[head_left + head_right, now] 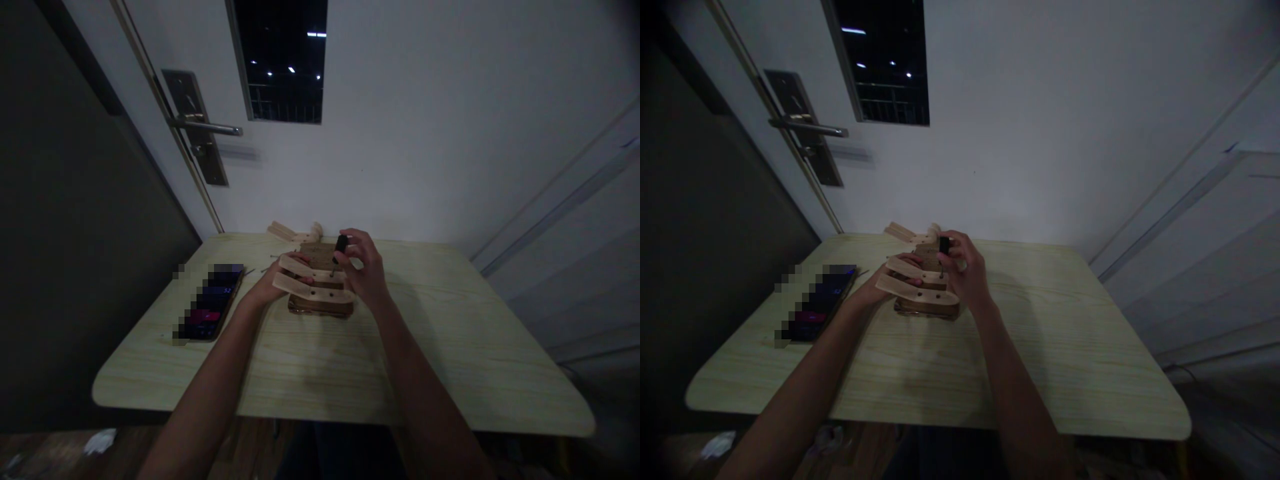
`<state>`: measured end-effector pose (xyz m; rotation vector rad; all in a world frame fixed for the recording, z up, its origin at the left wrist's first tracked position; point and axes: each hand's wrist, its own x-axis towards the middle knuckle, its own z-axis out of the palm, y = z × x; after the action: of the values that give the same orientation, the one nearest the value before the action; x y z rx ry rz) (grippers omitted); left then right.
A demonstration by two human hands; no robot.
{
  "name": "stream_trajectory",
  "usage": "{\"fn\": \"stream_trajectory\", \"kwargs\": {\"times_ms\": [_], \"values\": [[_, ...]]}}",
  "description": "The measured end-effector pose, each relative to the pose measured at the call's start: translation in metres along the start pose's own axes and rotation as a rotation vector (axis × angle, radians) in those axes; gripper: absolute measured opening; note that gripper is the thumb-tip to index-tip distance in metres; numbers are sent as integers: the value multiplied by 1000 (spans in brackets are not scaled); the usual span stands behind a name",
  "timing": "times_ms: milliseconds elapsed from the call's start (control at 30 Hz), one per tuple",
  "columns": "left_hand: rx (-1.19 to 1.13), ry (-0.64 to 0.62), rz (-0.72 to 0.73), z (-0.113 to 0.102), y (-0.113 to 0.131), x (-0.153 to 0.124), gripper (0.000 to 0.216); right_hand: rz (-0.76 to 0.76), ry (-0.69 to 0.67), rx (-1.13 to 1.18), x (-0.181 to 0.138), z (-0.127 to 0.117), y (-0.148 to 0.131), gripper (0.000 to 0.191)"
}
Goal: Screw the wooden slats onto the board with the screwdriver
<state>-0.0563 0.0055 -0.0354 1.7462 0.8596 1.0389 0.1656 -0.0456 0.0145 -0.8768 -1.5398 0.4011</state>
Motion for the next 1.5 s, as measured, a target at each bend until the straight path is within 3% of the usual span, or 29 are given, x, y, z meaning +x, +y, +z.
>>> {"fn": "stream_trajectory", "kwargs": {"times_ms": [200, 533, 900, 1233, 1500], "values": [[-71, -1, 3, 1, -4, 1, 54, -11, 11, -97, 1, -2, 0, 24], [-28, -7, 7, 3, 9, -1, 52, 51, -130, 129, -1, -2, -4, 37], [-65, -7, 9, 0, -8, 0, 56, 50, -120, 122, -1, 0, -1, 36], [-60, 16, -36, 4, 6, -1, 53, 122, -50, 63, -1, 2, 0, 35], [-19, 7, 0, 2, 5, -1, 53, 50, -97, 54, -1, -2, -5, 40]]}}
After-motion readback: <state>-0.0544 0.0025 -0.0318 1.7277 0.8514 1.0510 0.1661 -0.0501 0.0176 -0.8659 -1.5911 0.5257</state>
